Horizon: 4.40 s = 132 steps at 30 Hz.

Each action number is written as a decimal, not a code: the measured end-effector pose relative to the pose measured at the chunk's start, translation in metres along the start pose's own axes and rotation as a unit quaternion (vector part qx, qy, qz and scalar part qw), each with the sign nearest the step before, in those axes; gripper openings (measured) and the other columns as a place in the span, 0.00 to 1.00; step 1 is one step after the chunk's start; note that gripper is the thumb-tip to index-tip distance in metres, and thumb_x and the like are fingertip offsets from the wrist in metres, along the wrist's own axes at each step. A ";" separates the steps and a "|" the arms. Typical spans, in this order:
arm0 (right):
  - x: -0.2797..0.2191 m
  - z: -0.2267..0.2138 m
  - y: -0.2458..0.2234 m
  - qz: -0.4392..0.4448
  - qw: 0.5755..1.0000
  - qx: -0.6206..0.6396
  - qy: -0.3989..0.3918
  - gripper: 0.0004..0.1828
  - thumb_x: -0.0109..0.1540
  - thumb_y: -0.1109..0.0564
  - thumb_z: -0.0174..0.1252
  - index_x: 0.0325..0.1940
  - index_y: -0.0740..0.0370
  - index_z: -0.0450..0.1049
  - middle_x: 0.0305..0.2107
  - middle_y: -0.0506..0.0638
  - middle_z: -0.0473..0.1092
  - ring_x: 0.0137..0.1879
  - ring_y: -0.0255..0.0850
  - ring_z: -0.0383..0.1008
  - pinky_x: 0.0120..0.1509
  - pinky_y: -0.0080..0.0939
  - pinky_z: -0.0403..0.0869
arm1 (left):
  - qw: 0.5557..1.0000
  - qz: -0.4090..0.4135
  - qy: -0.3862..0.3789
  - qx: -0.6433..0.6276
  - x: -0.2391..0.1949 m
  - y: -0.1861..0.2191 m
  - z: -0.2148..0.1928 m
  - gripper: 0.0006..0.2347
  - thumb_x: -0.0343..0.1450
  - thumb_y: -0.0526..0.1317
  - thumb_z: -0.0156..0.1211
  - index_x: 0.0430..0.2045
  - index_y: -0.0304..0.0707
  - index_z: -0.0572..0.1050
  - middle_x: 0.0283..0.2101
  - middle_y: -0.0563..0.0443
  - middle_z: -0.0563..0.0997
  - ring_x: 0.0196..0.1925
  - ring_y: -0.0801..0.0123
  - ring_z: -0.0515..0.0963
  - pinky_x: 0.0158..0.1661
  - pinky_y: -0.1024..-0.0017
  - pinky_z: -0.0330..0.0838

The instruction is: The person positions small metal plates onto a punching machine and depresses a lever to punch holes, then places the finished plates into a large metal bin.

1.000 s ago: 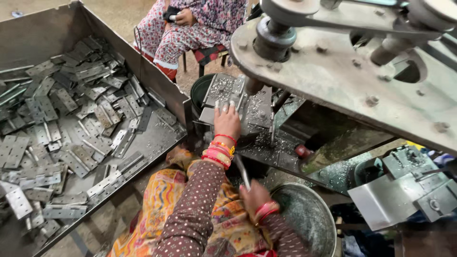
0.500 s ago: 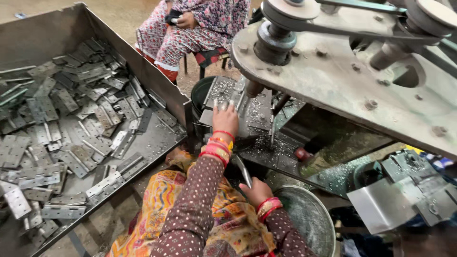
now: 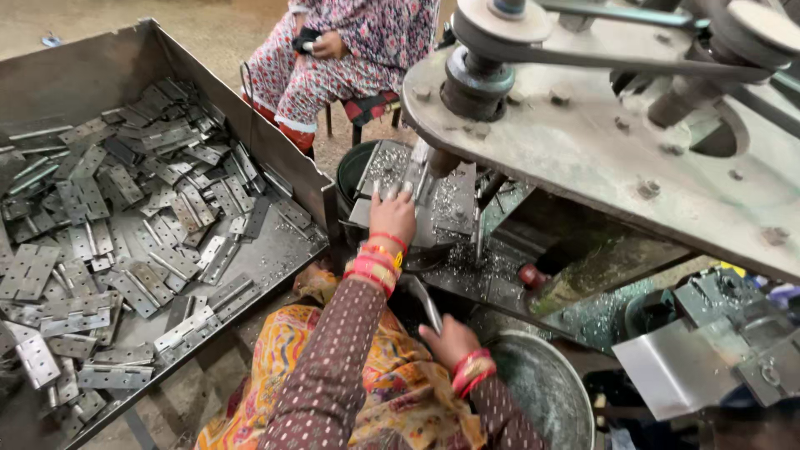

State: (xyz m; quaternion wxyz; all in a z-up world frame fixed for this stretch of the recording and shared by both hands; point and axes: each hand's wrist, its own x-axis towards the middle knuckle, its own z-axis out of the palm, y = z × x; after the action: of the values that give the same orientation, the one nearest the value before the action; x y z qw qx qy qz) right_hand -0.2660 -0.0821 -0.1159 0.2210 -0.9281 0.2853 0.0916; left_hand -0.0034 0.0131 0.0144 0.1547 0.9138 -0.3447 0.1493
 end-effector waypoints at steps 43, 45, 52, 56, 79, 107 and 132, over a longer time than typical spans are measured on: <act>-0.029 -0.048 -0.044 -0.001 0.999 0.037 0.009 0.29 0.59 0.33 0.62 0.40 0.62 0.73 0.33 0.66 0.76 0.43 0.66 0.77 0.47 0.63 0.73 | 0.995 0.019 0.083 -0.041 -0.061 0.027 -0.058 0.13 0.69 0.37 0.54 0.45 0.34 0.76 0.61 0.40 0.74 0.56 0.52 0.75 0.56 0.59 0.65; -0.031 -0.046 -0.043 0.003 1.000 0.028 -0.005 0.29 0.58 0.32 0.63 0.40 0.63 0.72 0.33 0.65 0.76 0.44 0.66 0.77 0.47 0.63 0.74 | 0.988 -0.039 0.150 0.021 -0.074 0.023 -0.053 0.19 0.67 0.42 0.55 0.48 0.29 0.77 0.62 0.39 0.74 0.58 0.50 0.74 0.58 0.56 0.62; -0.030 -0.047 -0.045 0.016 1.000 0.018 -0.015 0.30 0.58 0.32 0.63 0.41 0.63 0.72 0.33 0.66 0.76 0.45 0.66 0.77 0.49 0.62 0.74 | 0.996 0.002 0.088 0.016 -0.070 0.031 -0.036 0.12 0.69 0.41 0.55 0.41 0.36 0.82 0.59 0.48 0.77 0.65 0.56 0.72 0.69 0.48 0.53; -0.032 -0.050 -0.047 0.030 0.999 0.027 -0.023 0.30 0.58 0.33 0.63 0.41 0.63 0.72 0.34 0.67 0.76 0.45 0.66 0.77 0.49 0.62 0.74 | 0.997 0.003 0.073 -0.006 -0.052 0.025 -0.040 0.12 0.69 0.41 0.56 0.39 0.36 0.83 0.57 0.47 0.78 0.64 0.57 0.72 0.68 0.48 0.53; -0.027 -0.015 -0.023 0.010 0.999 0.044 0.011 0.28 0.60 0.34 0.60 0.40 0.64 0.73 0.32 0.65 0.77 0.42 0.64 0.78 0.46 0.61 0.75 | 0.999 -0.046 -0.003 0.003 -0.032 0.031 -0.016 0.15 0.72 0.40 0.48 0.46 0.35 0.80 0.63 0.45 0.74 0.70 0.57 0.67 0.68 0.45 0.51; -0.005 0.092 0.023 0.000 0.998 0.051 0.033 0.25 0.61 0.35 0.59 0.49 0.56 0.72 0.35 0.64 0.77 0.43 0.65 0.77 0.46 0.62 0.74 | 0.999 -0.013 0.037 -0.027 -0.025 0.014 -0.012 0.12 0.69 0.38 0.54 0.41 0.36 0.81 0.57 0.47 0.76 0.64 0.56 0.71 0.68 0.47 0.53; 0.002 0.010 0.008 -0.010 0.999 0.045 0.018 0.29 0.58 0.32 0.63 0.41 0.61 0.75 0.36 0.64 0.77 0.46 0.63 0.78 0.46 0.60 0.76 | 0.999 0.000 0.041 -0.020 -0.003 0.004 0.001 0.10 0.70 0.37 0.52 0.36 0.42 0.83 0.58 0.50 0.78 0.66 0.58 0.71 0.70 0.44 0.48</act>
State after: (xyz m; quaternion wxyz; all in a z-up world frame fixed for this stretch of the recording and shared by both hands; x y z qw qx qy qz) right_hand -0.2691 -0.0847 -0.1281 0.2580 -0.9216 0.2839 0.0593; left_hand -0.0083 0.0115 0.0132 0.1870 0.9038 -0.3407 0.1792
